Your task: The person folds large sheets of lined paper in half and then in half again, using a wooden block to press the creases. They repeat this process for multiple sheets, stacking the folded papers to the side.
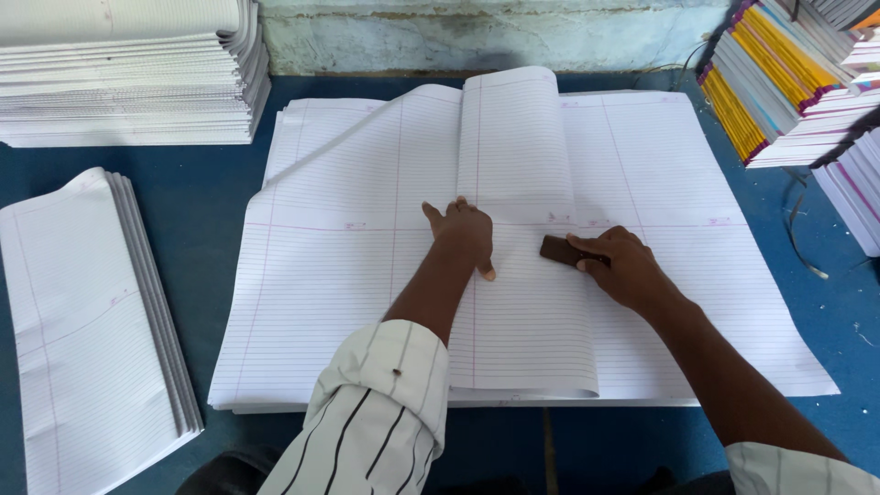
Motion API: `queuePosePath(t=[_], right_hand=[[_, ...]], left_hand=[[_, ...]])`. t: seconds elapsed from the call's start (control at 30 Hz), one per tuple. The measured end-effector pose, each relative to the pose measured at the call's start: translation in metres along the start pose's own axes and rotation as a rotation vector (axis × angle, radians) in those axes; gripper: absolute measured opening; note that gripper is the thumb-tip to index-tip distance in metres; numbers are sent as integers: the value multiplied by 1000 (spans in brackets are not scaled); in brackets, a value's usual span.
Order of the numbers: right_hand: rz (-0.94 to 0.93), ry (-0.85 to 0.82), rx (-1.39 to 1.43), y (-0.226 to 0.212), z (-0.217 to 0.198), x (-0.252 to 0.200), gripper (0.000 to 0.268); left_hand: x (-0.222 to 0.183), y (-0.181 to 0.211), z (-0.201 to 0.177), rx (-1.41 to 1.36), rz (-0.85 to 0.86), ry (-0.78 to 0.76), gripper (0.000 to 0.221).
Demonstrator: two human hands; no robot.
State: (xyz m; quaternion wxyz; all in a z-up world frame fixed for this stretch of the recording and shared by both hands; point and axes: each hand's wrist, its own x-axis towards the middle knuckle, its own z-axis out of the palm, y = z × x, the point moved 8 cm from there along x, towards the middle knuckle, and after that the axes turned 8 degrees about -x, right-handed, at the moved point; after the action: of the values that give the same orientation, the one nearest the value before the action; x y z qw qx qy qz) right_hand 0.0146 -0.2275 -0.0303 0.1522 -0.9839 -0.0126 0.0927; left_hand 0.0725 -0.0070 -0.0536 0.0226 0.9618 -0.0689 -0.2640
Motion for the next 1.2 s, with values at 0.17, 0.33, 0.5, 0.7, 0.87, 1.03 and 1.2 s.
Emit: queuePosePath(t=[0.17,0.33,0.5,0.7,0.87,1.03,1.2], right_hand=[[-8,55,-27,2,-3,10,44],[1,61,-76,5,-6,29,47],[6,78,-109,7,-8,56,46],[-19,128,-113,9,-10,86,44],[3,127,-97,11,-13,112,42],[16,136,-82,9,-18,132,43],[39,135,-63,9,-23,148,43]], left_hand=[[0,0,0,4,4,-11,122],[-2,2,-2,8,15,5,120],[-7,5,-5,49,14,2,113],[-10,8,-9,73,13,6,106],[-11,8,-10,72,29,24,109],[-11,8,-10,72,18,31,112],[-8,9,-9,82,12,-22,108]])
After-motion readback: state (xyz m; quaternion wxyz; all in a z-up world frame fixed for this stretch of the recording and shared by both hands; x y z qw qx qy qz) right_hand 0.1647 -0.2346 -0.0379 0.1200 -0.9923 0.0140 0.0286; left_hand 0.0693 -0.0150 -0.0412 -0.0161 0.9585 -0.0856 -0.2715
